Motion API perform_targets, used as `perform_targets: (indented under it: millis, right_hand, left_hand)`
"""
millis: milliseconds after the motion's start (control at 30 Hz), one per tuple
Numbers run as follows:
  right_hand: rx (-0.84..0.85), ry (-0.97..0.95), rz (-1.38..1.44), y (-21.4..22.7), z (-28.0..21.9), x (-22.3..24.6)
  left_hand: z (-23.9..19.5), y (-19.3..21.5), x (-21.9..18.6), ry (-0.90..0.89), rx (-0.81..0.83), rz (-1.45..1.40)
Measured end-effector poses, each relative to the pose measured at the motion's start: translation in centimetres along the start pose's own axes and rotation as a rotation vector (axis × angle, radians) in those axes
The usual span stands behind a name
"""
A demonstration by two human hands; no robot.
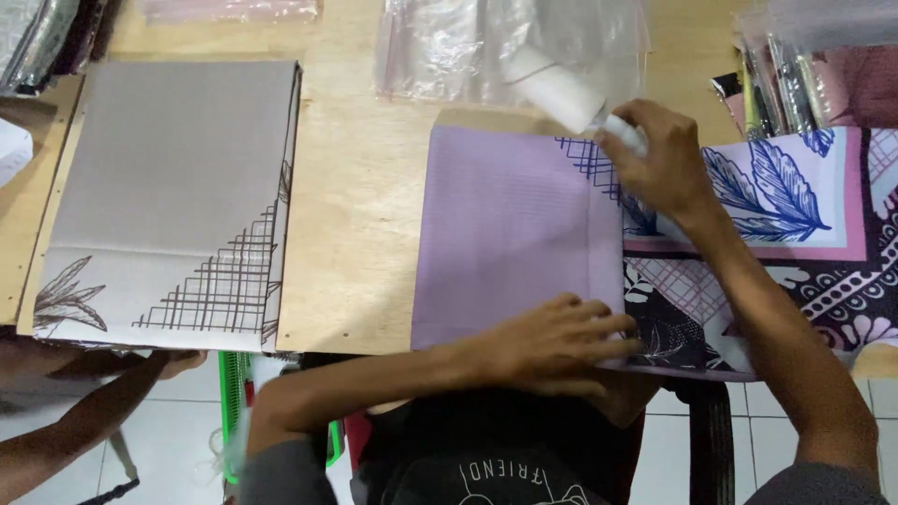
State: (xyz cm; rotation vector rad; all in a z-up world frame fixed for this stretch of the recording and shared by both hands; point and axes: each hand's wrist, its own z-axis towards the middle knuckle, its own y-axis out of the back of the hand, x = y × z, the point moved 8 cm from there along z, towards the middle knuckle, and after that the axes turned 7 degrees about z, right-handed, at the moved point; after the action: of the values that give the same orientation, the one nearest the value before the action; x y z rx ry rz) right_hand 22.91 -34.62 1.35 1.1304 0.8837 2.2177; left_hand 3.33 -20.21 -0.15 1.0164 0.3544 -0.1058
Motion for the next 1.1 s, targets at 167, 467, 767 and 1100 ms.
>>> perform_targets:
  millis: [167,467,767,1100]
  right_hand:
    - [0.078,0.122,0.133,-3.6,-2.0,8.5]
    - [0.177,0.214,-0.084,-8.5,1.6,8.4]
    - [0.019,0.182,-0.155,-8.3,4.5,4.7]
    - [-0.030,0.341,-0.146,-2.7,-3.4,6.8]
  left_hand:
    - [-3.5,4.7,2.5,0.041,0.019,0.167]
    - [-6.3,6.1,2.1,0.183,0.228,0.193]
    - [-6.7,5.7,3.1,0.114,0.290,0.281]
    - [-4.5,10.4,17.4,0.312,0.090,0.401]
